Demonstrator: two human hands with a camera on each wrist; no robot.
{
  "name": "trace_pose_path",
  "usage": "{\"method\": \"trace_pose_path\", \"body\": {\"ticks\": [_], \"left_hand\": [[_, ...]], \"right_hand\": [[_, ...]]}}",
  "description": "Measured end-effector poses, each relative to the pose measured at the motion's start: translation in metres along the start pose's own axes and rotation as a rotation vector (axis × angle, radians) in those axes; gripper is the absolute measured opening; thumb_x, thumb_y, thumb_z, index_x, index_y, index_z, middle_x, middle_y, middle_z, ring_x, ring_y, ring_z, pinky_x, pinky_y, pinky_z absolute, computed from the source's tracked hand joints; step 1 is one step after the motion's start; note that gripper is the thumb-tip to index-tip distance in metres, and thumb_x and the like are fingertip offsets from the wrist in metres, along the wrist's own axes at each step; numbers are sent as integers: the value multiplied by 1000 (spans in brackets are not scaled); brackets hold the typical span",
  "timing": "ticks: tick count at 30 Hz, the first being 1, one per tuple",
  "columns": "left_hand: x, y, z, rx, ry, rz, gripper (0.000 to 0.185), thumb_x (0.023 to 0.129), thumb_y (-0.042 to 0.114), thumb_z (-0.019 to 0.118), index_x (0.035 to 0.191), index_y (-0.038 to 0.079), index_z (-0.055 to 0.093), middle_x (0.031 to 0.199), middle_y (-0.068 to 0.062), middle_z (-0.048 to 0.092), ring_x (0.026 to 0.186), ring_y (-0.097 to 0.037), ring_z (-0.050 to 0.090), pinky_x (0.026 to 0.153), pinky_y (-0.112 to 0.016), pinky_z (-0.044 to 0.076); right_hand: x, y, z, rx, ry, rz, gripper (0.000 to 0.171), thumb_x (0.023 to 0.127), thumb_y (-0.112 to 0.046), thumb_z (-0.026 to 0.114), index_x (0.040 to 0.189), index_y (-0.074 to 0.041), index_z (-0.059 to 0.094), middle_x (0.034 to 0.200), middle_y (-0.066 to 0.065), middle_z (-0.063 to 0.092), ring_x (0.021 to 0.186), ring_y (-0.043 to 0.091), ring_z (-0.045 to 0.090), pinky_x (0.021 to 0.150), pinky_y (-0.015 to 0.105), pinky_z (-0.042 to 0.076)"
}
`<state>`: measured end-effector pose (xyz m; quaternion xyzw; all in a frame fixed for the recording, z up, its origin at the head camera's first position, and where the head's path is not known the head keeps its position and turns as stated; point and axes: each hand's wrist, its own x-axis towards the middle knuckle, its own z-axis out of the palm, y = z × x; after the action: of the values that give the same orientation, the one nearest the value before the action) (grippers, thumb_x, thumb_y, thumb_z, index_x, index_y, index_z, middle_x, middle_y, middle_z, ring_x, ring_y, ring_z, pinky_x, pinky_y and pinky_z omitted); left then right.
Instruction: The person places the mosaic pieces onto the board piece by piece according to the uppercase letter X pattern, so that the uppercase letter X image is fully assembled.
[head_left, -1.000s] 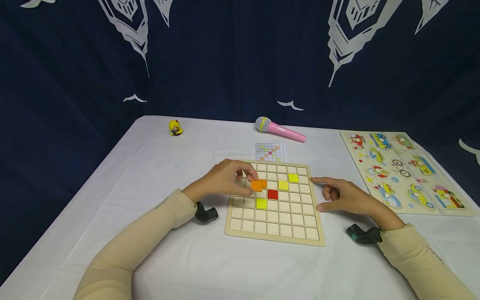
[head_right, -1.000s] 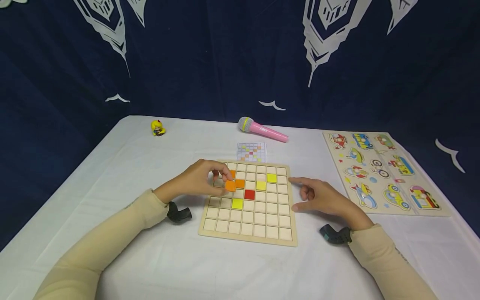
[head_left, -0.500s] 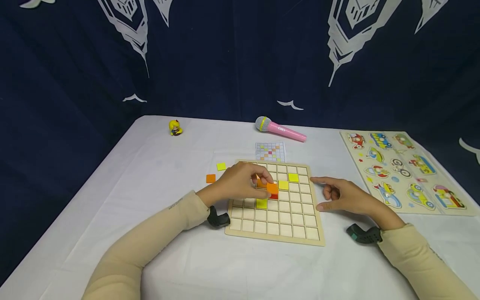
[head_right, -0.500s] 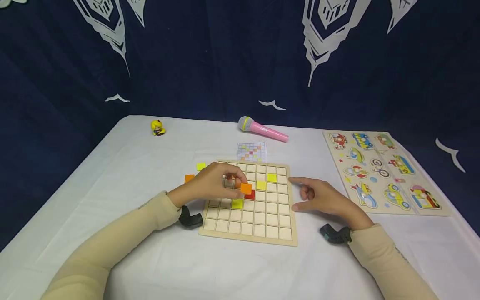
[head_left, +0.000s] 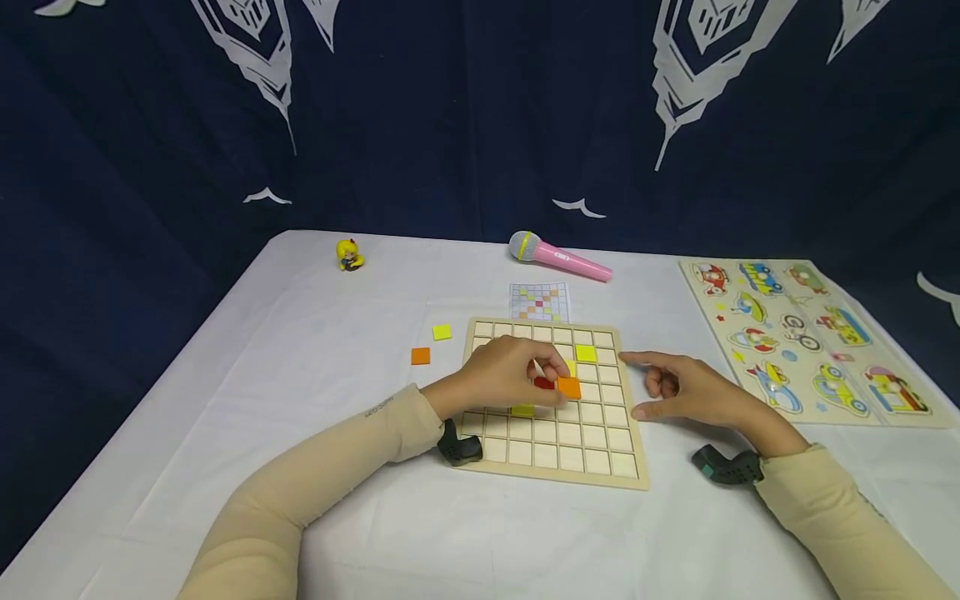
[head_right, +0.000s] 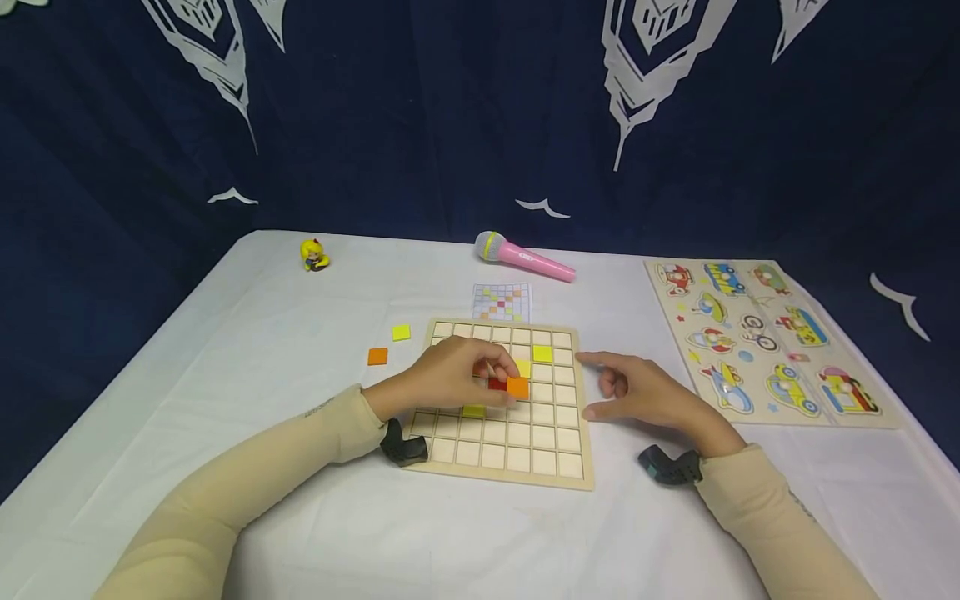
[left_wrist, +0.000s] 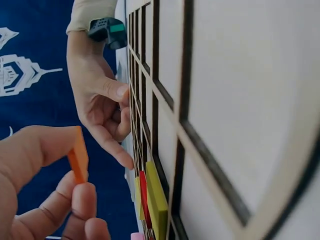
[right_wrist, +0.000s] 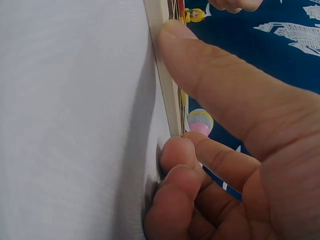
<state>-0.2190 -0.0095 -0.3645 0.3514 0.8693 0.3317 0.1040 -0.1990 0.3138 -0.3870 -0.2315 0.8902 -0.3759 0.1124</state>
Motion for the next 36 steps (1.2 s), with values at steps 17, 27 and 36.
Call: {"method": "trace_pose_path", "body": {"ticks": [17,27,36], "left_hand": [[8,-2,8,131,-103,-25,21,88,36,91,101,26,78,85,18,64,78,-4,57,69,-28,45],[9,2,11,172,-144,-30,21,87,36,92,100,26,78,83,16,62,74,-4,53,66,-27,43],[12,2,12,164,-146,-21,22,87,34,92,101,26,78,83,17,63,76,-4,54,69,-27,44]], "right_hand": [[1,2,-1,7,-3,18,79,86,-12,92,150,11,53,86,1,54,71,10,46,63,27,40],[0,2,0,15,-13,34,79,87,-13,92,151,12,52,87,2,54,71,10,46,64,26,40],[0,0,-1,-7,-4,44,79,86,-14,92,150,11,53,86,1,54,72,11,48,65,25,41]]}}
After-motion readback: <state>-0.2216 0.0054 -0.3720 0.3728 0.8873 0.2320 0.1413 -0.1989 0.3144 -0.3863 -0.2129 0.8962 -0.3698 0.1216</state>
